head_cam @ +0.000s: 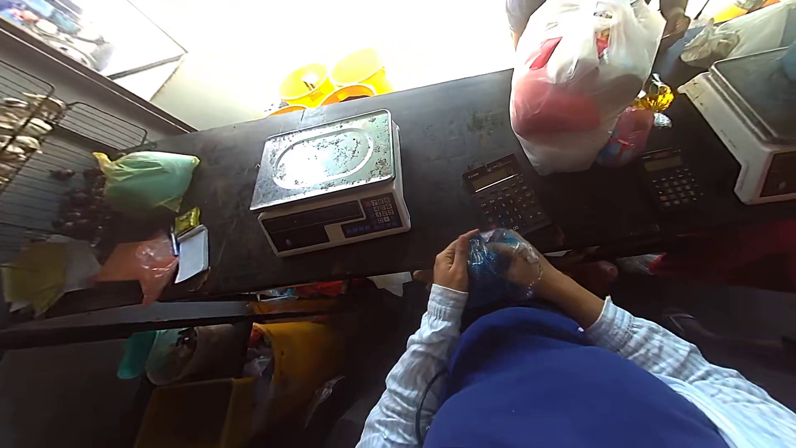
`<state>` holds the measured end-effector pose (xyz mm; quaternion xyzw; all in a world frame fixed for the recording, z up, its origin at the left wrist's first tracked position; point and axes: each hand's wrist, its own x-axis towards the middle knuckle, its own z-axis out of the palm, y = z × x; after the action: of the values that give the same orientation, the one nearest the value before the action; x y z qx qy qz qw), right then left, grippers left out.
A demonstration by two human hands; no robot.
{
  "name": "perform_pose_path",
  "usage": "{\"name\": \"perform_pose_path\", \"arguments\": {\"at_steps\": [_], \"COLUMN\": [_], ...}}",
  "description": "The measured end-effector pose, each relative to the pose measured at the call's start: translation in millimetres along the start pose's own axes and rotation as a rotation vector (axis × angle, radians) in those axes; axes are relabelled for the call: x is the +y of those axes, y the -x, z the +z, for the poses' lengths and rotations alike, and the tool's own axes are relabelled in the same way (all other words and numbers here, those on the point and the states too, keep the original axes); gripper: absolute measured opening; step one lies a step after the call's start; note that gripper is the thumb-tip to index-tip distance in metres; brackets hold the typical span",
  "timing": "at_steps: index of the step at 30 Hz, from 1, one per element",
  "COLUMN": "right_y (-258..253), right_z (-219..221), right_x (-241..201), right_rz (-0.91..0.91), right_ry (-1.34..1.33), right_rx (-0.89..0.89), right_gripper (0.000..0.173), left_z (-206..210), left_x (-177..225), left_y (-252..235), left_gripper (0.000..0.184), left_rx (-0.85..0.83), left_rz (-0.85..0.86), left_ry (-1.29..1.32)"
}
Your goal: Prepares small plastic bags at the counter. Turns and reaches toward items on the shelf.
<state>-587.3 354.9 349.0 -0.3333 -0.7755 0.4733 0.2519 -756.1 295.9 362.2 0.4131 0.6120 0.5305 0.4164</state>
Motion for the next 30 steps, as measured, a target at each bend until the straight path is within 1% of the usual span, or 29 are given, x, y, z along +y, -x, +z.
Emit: {"name": "perform_pose_path", "arguments": {"at_steps": [1, 3, 4, 5, 6, 7, 8, 9, 10, 11, 12, 13, 14, 15, 16, 17, 18, 19, 20, 21, 22, 23, 24, 25, 26, 27, 28, 29, 30], "right_y": [0, 0, 0, 1, 3, 5, 7, 9, 10, 10, 9, 9, 8, 7, 5, 3, 1, -2, -3, -3, -3, -2, 0, 2, 2, 2, 2, 1, 1], "right_z": [-4, -22, -33, -45, -56, -66, -74, -80, -83, -85, -85, -83, -79, -74, -69, -64, -61, -60, -61, -63, -66, -68, -69, -69, -68, -65, -60, -56, -52], "right_x": [2, 3, 2, 3, 3, 3, 2, 1, -1, -4, -8, -12, -14, -16, -17, -16, -14, -11, -7, -4, 1, 7, 14, 18, 20, 20, 19, 18, 17], "right_rz": [-0.004, 0.014, 0.01, 0.013, 0.028, 0.043, 0.056, 0.066, 0.074, 0.088, 0.1, 0.097, 0.086, 0.071, 0.049, 0.02, -0.012, -0.043, -0.063, -0.079, -0.098, -0.115, -0.131, -0.143, -0.154, -0.174, -0.212, -0.259, -0.298], "right_ry": [0.004, -0.089, -0.198, -0.306, -0.402, -0.474, -0.53, -0.568, -0.596, -0.611, -0.617, -0.614, -0.611, -0.606, -0.604, -0.6, -0.598, -0.599, -0.593, -0.575, -0.545, -0.512, -0.477, -0.436, -0.395, -0.357, -0.332, -0.311, -0.292], "right_rx": [0.079, 0.21, 0.268, 0.309, 0.345, 0.383, 0.42, 0.455, 0.486, 0.507, 0.513, 0.492, 0.451, 0.4, 0.351, 0.305, 0.277, 0.271, 0.283, 0.314, 0.344, 0.377, 0.404, 0.42, 0.421, 0.406, 0.385, 0.36, 0.334], "right_gripper": [0.031, 0.027, 0.021, 0.012, 0.007, 0.008, 0.011, 0.015, 0.019, 0.022, 0.024, 0.026, 0.026, 0.026, 0.025, 0.026, 0.027, 0.028, 0.029, 0.03, 0.03, 0.029, 0.025, 0.022, 0.019, 0.019, 0.018, 0.017, 0.017], "left_z": [1, -12, -25, -42, -60, -77, -91, -99, -101, -98, -89, -73, -49, -23, 1, 21, 36, 47, 53, 58, 58, 55, 50, 45, 43, 47, 52, 57, 62], "left_x": [-2, -3, -5, -9, -11, -10, -7, 0, 6, 9, 11, 13, 14, 16, 19, 22, 27, 30, 27, 22, 15, 9, 3, 0, -1, 4, 10, 14, 16], "left_y": [-2, -11, -16, -20, -22, -22, -21, -20, -19, -20, -22, -25, -25, -25, -24, -23, -23, -24, -25, -29, -34, -38, -42, -44, -44, -41, -36, -34, -34], "left_gripper": [0.046, 0.045, 0.042, 0.039, 0.035, 0.032, 0.036, 0.045, 0.048, 0.044, 0.037, 0.04, 0.057, 0.073, 0.077, 0.068, 0.046, 0.026, 0.015, 0.019, 0.024, 0.022, 0.022, 0.04, 0.069, 0.087, 0.088, 0.069, 0.034], "left_rx": [0.061, 0.227, 0.306, 0.385, 0.463, 0.53, 0.589, 0.643, 0.689, 0.682, 0.58, 0.43, 0.25, 0.061, -0.102, -0.207, -0.251, -0.252, -0.217, -0.166, -0.148, -0.161, -0.212, -0.295, -0.366, -0.367, -0.332, -0.277, -0.191], "left_rz": [0.045, 0.164, 0.233, 0.301, 0.342, 0.346, 0.323, 0.301, 0.322, 0.397, 0.489, 0.536, 0.485, 0.362, 0.207, 0.048, -0.079, -0.141, -0.122, -0.046, 0.033, 0.103, 0.146, 0.138, 0.081, 0.004, -0.056, -0.091, -0.111], "left_ry": [-0.008, -0.074, -0.142, -0.245, -0.38, -0.527, -0.682, -0.8, -0.871, -0.902, -0.872, -0.79, -0.682, -0.548, -0.399, -0.238, -0.096, 0.035, 0.15, 0.238, 0.291, 0.308, 0.31, 0.302, 0.305, 0.305, 0.315, 0.347, 0.41]}}
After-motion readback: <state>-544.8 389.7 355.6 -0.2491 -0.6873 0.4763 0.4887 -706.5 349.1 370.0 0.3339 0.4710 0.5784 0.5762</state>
